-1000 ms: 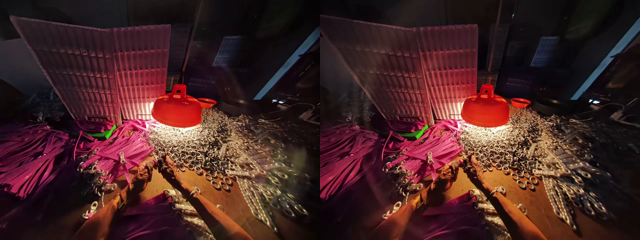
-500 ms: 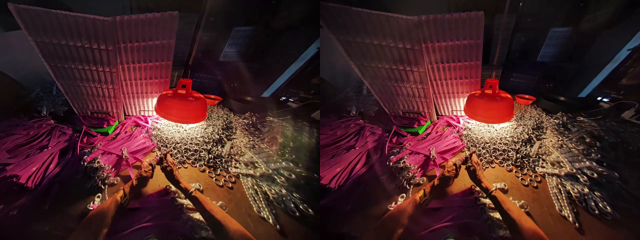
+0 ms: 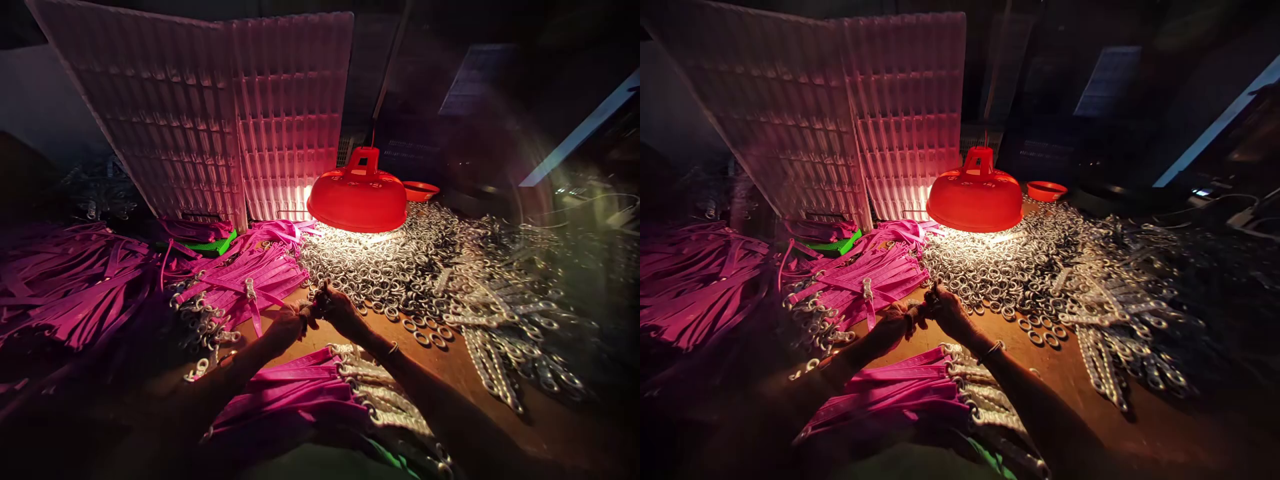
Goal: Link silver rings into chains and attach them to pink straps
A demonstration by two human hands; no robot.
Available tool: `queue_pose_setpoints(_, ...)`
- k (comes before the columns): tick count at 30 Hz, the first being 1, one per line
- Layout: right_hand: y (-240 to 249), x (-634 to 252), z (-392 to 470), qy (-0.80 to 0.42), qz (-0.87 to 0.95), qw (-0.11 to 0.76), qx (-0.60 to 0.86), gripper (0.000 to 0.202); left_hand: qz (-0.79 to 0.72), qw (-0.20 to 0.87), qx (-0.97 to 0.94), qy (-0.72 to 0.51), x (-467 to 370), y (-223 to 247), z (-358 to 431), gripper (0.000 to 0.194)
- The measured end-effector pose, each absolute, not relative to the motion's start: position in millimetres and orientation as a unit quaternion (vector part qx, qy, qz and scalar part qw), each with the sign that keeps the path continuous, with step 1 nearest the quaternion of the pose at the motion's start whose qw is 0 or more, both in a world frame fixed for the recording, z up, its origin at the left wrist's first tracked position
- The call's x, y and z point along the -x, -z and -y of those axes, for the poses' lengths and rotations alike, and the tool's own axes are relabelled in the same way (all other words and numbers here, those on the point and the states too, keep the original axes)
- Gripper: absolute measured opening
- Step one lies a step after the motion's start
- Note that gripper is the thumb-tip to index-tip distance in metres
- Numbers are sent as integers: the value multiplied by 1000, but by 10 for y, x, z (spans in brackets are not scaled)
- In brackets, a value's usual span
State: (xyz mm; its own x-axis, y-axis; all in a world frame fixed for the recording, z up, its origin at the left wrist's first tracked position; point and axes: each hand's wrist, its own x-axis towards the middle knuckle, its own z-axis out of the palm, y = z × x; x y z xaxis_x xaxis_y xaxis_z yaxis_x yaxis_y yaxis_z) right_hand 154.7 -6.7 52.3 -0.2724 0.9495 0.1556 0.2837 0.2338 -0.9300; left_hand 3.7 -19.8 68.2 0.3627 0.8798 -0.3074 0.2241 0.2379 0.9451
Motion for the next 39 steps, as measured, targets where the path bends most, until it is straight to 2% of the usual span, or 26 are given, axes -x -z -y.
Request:
queue_pose_setpoints(3,-742,-1584,228,-412,734,326,431,23,-487,652,-507,-284,-9,-821,209,31)
queue_pose_setpoints(6,-892,-1634,528,-345,784,283,431,20,-470,692,-490,-244,97,-1021,291,29)
queue_pose_setpoints(9,-865,-1696,907,-300,806,268,434,18,-467,691,-527,-164,180,-1132,440,34)
queue_pose_setpoints(12,-723,-1759,1234,-281,814,254,440,27,-440,700,-551,-113,206,-1091,620,39)
queue_pose_setpoints(16,-577,-1763,1427,-333,795,224,456,26,-404,738,-528,-113,214,-938,860,41)
queue_pose_setpoints(22,-532,-1661,1406,-466,700,252,479,20,-394,748,-505,-173,206,-790,1068,39)
queue_pose_setpoints(26,-531,-1625,1381,-530,677,236,453,13,-383,778,-460,-192,151,-754,1072,41)
queue_pose_setpoints(33,-709,-1556,1377,-506,714,139,463,16,-369,815,-400,-199,136,-736,1093,42)
queue_pose_setpoints(35,-694,-1536,1402,-512,708,142,465,16,-370,815,-397,-204,158,-721,1125,42)
queue_pose_setpoints(39,-568,-1542,1471,-512,686,194,480,28,-385,802,-395,-228,187,-693,1185,43)
